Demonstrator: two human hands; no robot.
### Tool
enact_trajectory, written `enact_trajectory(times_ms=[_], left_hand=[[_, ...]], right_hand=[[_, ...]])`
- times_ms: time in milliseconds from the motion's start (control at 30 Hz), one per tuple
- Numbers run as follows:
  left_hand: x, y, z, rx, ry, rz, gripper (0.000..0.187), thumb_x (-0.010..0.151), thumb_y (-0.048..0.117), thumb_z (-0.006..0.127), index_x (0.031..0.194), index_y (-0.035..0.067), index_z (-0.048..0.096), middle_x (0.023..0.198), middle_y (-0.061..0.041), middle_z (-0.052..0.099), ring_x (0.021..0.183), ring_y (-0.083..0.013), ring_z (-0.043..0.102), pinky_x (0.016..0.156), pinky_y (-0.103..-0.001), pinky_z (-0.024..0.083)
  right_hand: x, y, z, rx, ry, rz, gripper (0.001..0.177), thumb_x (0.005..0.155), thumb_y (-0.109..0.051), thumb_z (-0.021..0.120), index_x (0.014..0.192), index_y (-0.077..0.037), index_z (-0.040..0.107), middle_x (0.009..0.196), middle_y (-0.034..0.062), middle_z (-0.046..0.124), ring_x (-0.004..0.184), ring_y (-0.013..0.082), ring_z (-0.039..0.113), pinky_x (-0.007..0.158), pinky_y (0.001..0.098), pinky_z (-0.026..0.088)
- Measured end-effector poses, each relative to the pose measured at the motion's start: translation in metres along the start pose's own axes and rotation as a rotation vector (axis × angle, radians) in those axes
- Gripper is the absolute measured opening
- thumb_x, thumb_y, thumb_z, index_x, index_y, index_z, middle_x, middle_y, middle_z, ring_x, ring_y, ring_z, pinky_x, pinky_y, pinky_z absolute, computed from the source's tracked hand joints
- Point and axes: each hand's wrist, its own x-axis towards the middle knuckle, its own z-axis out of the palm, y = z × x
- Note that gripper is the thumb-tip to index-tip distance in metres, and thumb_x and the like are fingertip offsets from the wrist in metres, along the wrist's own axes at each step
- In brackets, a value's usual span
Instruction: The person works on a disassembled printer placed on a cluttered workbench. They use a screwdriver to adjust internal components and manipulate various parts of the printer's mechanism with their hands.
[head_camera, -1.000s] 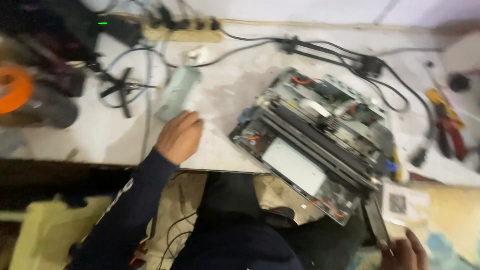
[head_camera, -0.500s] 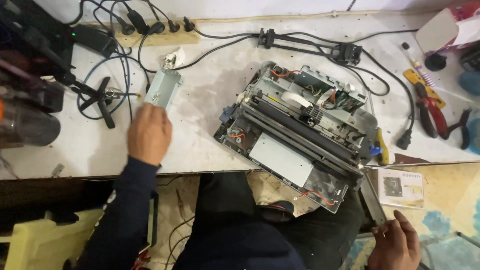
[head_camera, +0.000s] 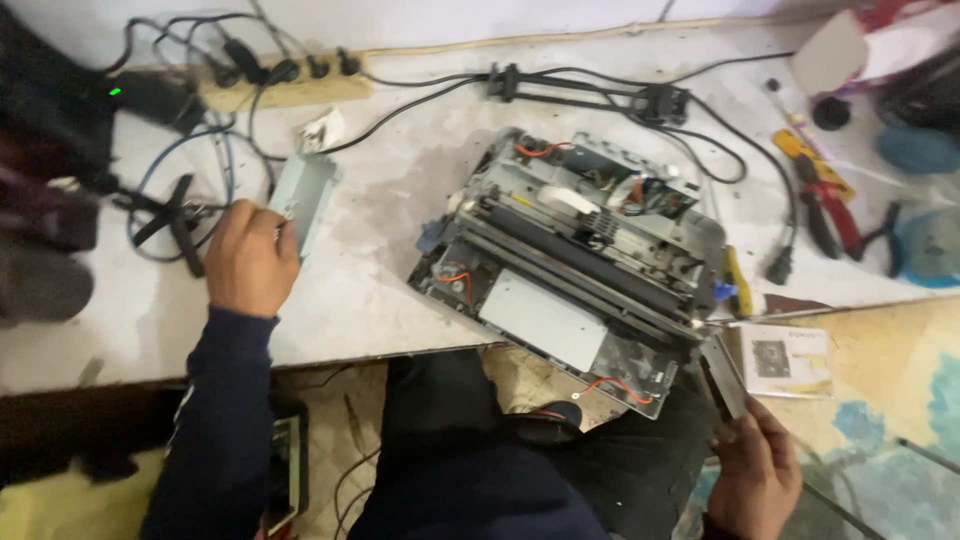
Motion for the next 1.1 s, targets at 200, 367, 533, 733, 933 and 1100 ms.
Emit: enact_trajectory(times_ms=[200,367,533,733,933,1100], left_hand=[[0.030,0.104,-0.059,-0.593,-0.020,0.197,0.032,0.091,0.005,0.071,0.123,0.001,0.068,0.118,-0.019,0.061,0.111,-0.0380,0.055,0.099,-0.048,0.047],[0.044,0.187,-0.045,-0.482,-0.070,0.518,0.069,0.094,0.046,0.072,0.148,0.008,0.051,0.144,-0.017,0.055,0.134,-0.0339,0.051,0.115,-0.053,0.038],[0.065,0.216,-0.029,-0.346,-0.067,0.637,0.077,0.096,0.058,0.068,0.145,0.002,0.052,0.137,-0.017,0.057,0.133,-0.0351,0.051,0.111,-0.051,0.040],[0.077,0.211,-0.023,-0.332,-0.050,0.742,0.067,0.097,0.059,0.065,0.132,0.002,0.061,0.122,-0.016,0.060,0.116,-0.0332,0.058,0.108,-0.050,0.039],[0.090,0.193,-0.045,-0.481,-0.057,0.584,0.074,0.092,0.062,0.063,0.131,-0.001,0.064,0.128,-0.022,0.066,0.121,-0.0374,0.060,0.109,-0.056,0.045],[0.075,0.138,-0.032,-0.669,-0.023,0.183,0.059,0.097,0.030,0.080,0.137,-0.009,0.059,0.123,-0.022,0.055,0.115,-0.0479,0.056,0.102,-0.058,0.039]], right_hand=[[-0.036,-0.051,0.042,-0.243,-0.083,-0.166,0.034,0.104,-0.018,0.059,0.134,-0.001,0.065,0.101,0.0135,0.064,0.081,0.0185,0.059,0.075,0.0306,0.058],[-0.045,-0.055,0.071,-0.206,-0.195,-0.210,0.037,0.107,-0.023,0.050,0.137,-0.002,0.059,0.104,0.0103,0.065,0.085,0.0166,0.062,0.079,0.0276,0.054],[-0.053,-0.044,0.075,-0.272,-0.316,-0.183,0.046,0.109,-0.033,0.039,0.141,-0.005,0.056,0.106,0.0077,0.064,0.094,0.0136,0.059,0.085,0.0267,0.049],[-0.059,-0.040,0.073,-0.139,-0.387,-0.149,0.046,0.108,-0.032,0.036,0.139,-0.005,0.056,0.121,0.0109,0.067,0.107,0.0188,0.065,0.090,0.0319,0.054],[-0.052,-0.068,0.076,-0.474,-0.239,-0.418,0.046,0.107,-0.034,0.042,0.135,-0.001,0.056,0.131,0.0158,0.064,0.122,0.0292,0.063,0.097,0.0407,0.050],[-0.025,-0.078,0.082,-0.477,-0.227,-0.509,0.032,0.103,-0.034,0.065,0.108,-0.003,0.070,0.071,0.0153,0.067,0.060,0.0287,0.064,0.052,0.0400,0.051]])
